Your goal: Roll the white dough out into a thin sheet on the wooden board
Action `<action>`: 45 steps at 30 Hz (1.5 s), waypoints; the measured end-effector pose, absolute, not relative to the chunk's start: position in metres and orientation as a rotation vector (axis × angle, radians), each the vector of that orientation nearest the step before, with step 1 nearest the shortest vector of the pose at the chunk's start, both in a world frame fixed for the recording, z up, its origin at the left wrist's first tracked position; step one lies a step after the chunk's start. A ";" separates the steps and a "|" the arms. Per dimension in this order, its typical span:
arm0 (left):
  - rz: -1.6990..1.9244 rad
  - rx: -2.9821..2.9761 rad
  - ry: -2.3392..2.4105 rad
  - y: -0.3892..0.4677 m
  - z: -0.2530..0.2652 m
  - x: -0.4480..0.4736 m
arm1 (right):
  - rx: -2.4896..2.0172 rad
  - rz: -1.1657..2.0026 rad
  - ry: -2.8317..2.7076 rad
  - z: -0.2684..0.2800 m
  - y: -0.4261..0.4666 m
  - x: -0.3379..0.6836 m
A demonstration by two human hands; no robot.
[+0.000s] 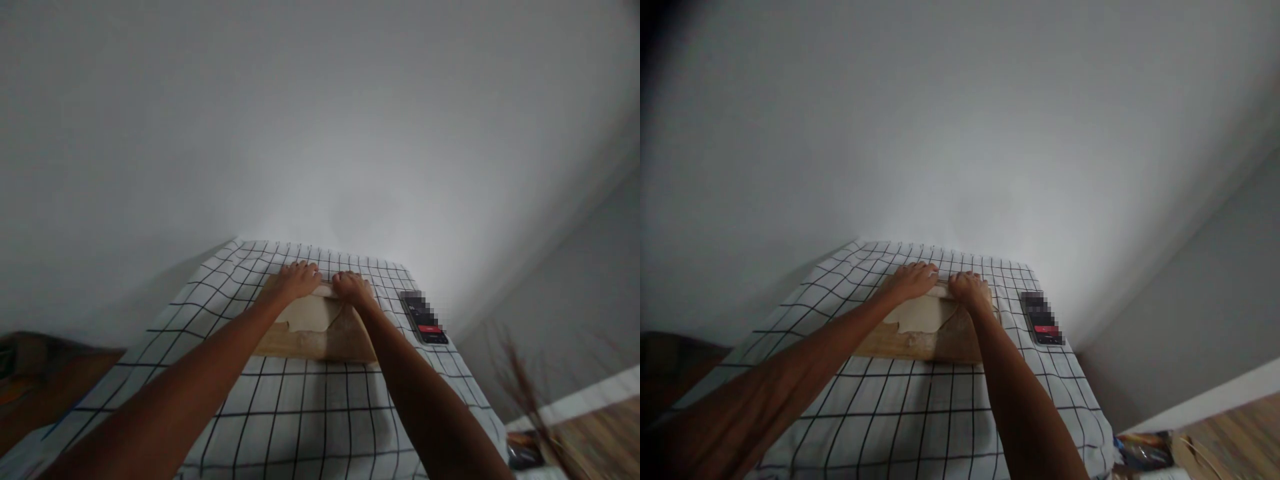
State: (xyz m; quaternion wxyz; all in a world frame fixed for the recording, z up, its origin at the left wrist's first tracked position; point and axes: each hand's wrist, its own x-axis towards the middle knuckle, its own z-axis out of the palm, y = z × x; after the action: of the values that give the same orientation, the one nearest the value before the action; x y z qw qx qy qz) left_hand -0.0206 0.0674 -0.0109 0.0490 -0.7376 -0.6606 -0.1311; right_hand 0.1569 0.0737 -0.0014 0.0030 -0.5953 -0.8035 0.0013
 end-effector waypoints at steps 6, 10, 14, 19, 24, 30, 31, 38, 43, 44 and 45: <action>-0.440 -2.257 -1.931 0.023 -0.008 -0.017 | -1.786 -0.080 -2.347 -0.004 0.033 0.157; -0.443 -2.254 -1.830 -0.010 -0.008 -0.017 | -1.722 -0.162 -2.326 -0.005 -0.001 0.160; -0.483 -2.283 -1.724 -0.049 -0.012 -0.019 | -1.630 -0.147 -2.342 -0.004 -0.036 0.164; -0.503 -2.308 -1.705 -0.097 -0.019 -0.021 | -1.646 -0.082 -2.274 -0.003 -0.075 0.168; -0.532 -2.323 -1.658 -0.120 -0.020 -0.021 | -1.640 -0.110 -2.251 -0.010 -0.089 0.168; -0.452 -2.395 -1.812 -0.105 -0.014 -0.019 | -1.661 -0.169 -2.254 -0.015 -0.080 0.168; -0.438 -2.412 -1.833 -0.101 -0.013 -0.018 | -1.668 -0.168 -2.259 -0.015 -0.079 0.168; -0.361 -2.474 -1.894 -0.081 -0.004 -0.015 | -1.688 -0.163 -2.310 -0.003 -0.070 0.164; -0.319 -2.469 -1.949 -0.056 -0.007 -0.010 | -1.706 -0.136 -2.368 0.007 -0.061 0.162; -0.323 -2.468 -1.960 -0.050 -0.008 -0.010 | -1.705 -0.137 -2.374 0.009 -0.058 0.162; -0.331 -2.467 -1.971 -0.044 -0.009 -0.010 | -1.703 -0.139 -2.376 0.010 -0.055 0.161</action>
State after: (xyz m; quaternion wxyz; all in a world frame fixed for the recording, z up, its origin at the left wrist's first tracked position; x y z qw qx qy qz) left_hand -0.0099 -0.0441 -0.0092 -0.0167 -0.7768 -0.6208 -0.1044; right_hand 0.1614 -0.0551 0.0096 0.1072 -0.5786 -0.8071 -0.0471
